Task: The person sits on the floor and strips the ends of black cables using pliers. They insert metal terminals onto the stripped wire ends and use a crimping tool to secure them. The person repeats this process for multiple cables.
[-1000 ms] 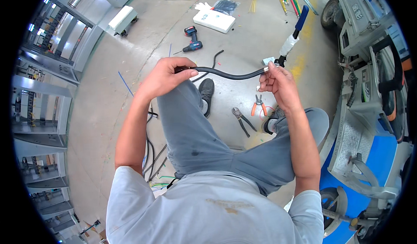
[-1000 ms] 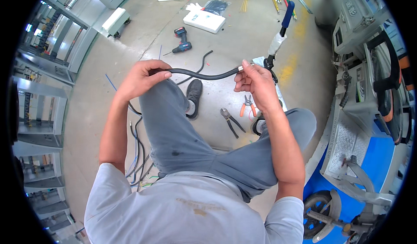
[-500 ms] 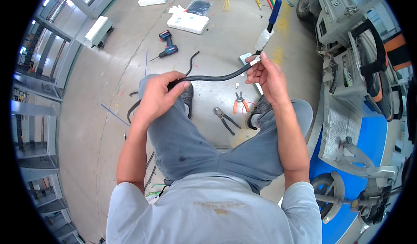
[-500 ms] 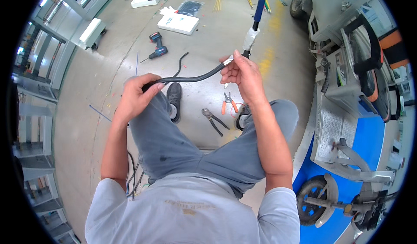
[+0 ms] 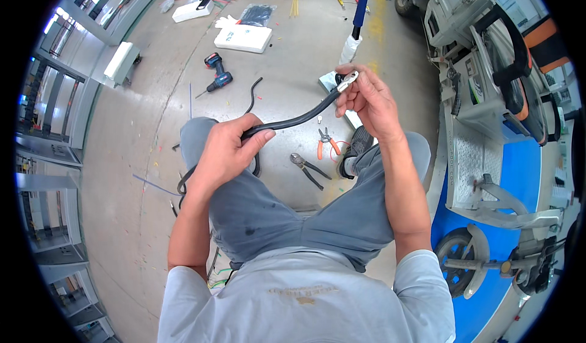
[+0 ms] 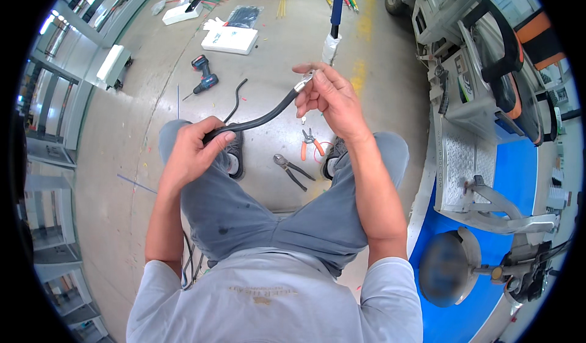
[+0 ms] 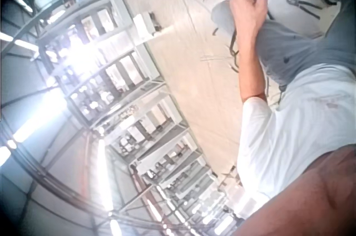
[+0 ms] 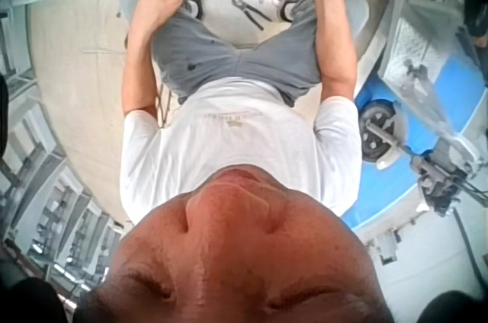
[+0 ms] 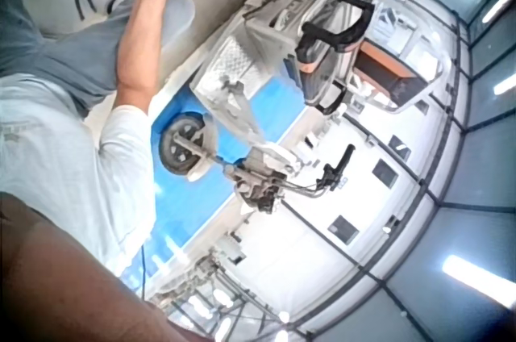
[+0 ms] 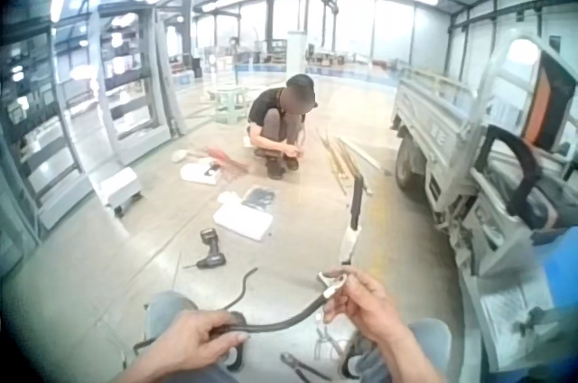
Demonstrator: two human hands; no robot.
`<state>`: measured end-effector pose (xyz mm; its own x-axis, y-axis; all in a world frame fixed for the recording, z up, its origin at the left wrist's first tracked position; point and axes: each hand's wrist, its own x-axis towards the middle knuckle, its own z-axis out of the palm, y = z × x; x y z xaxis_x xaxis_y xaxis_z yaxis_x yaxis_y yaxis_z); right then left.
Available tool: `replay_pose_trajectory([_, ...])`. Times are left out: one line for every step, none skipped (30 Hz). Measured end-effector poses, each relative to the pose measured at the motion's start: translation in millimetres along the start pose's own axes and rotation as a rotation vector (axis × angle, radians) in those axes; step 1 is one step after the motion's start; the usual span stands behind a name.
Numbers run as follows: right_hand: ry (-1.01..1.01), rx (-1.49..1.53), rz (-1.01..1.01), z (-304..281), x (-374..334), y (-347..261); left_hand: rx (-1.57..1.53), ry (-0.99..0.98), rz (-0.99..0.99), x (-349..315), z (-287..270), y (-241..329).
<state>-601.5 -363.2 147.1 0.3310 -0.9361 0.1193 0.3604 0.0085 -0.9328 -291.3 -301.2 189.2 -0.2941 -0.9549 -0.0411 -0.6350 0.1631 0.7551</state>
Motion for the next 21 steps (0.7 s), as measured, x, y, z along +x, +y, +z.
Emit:
replay_pose_trajectory([-0.005,0.001,0.000,0.9,-0.1,-0.4,0.017,-0.013,-0.008,-0.6,0.0,1.2])
replay_pose_trajectory([-0.011,0.003,0.000,2.9,0.3,-0.8,-0.004,-0.033,-0.016,-0.5,1.1,1.9])
replay_pose_trajectory([-0.017,0.004,0.000,4.7,0.6,-1.0,-0.025,-0.053,-0.024,-0.5,2.3,2.6])
replay_pose_trajectory([-0.020,0.013,-0.006,5.6,0.3,-1.2,-0.046,-0.073,-0.033,0.0,3.6,3.9])
replay_pose_trajectory([-0.024,0.022,-0.012,6.2,-0.1,-1.2,-0.055,-0.095,-0.001,1.5,5.7,7.0])
replay_pose_trajectory([-0.030,0.029,-0.017,6.3,-0.1,-1.7,-0.065,-0.115,0.031,3.9,8.9,12.2])
replay_pose_trajectory([-0.039,0.032,-0.018,5.6,-0.2,-1.5,-0.076,-0.136,0.063,6.3,11.6,17.2])
replay_pose_trajectory([-0.048,0.036,-0.019,4.2,-0.4,-0.9,-0.088,-0.180,0.035,9.6,13.1,22.6])
replay_pose_trajectory([-0.056,0.041,-0.020,2.8,-0.8,0.1,-0.100,-0.225,0.007,13.4,14.3,28.4])
replay_pose_trajectory([-0.056,0.028,-0.023,1.4,-0.7,1.5,-0.111,-0.270,-0.021,15.6,14.9,31.2])
replay_pose_trajectory([-0.056,0.016,-0.027,-0.2,-0.2,3.1,-0.074,-0.239,0.028,16.0,17.9,28.5])
replay_pose_trajectory([-0.054,0.006,-0.031,-1.6,-0.4,4.3,-0.036,-0.210,0.076,15.7,23.2,23.7])
replay_pose_trajectory([-0.043,-0.034,-0.047,-2.6,-0.1,4.1,0.002,-0.181,0.124,14.5,26.6,21.3])
replay_pose_trajectory([-0.031,-0.074,-0.063,-3.1,0.7,3.0,0.009,-0.157,0.144,11.6,28.2,22.5])
replay_pose_trajectory([-0.016,-0.112,-0.077,-3.3,0.6,3.1,0.016,-0.137,0.163,7.4,30.9,23.4])
replay_pose_trajectory([0.006,-0.114,-0.086,-2.7,0.8,2.9,0.023,-0.117,0.183,4.4,33.6,24.4])
replay_pose_trajectory([0.029,-0.115,-0.095,-1.4,1.3,2.4,0.039,-0.096,0.183,3.2,36.6,25.4])
replay_pose_trajectory([0.047,-0.115,-0.104,0.9,2.7,2.7,0.057,-0.072,0.181,1.5,39.5,26.1])
replay_pose_trajectory([0.079,-0.151,-0.108,2.7,4.2,3.6,0.075,-0.048,0.179,0.6,42.3,26.2])
replay_pose_trajectory([0.111,-0.186,-0.112,4.5,5.7,4.8,0.131,-0.006,0.181,0.4,45.7,24.4])
replay_pose_trajectory([0.147,-0.225,-0.115,5.9,5.8,4.7,0.184,0.035,0.186,0.6,50.2,21.7])
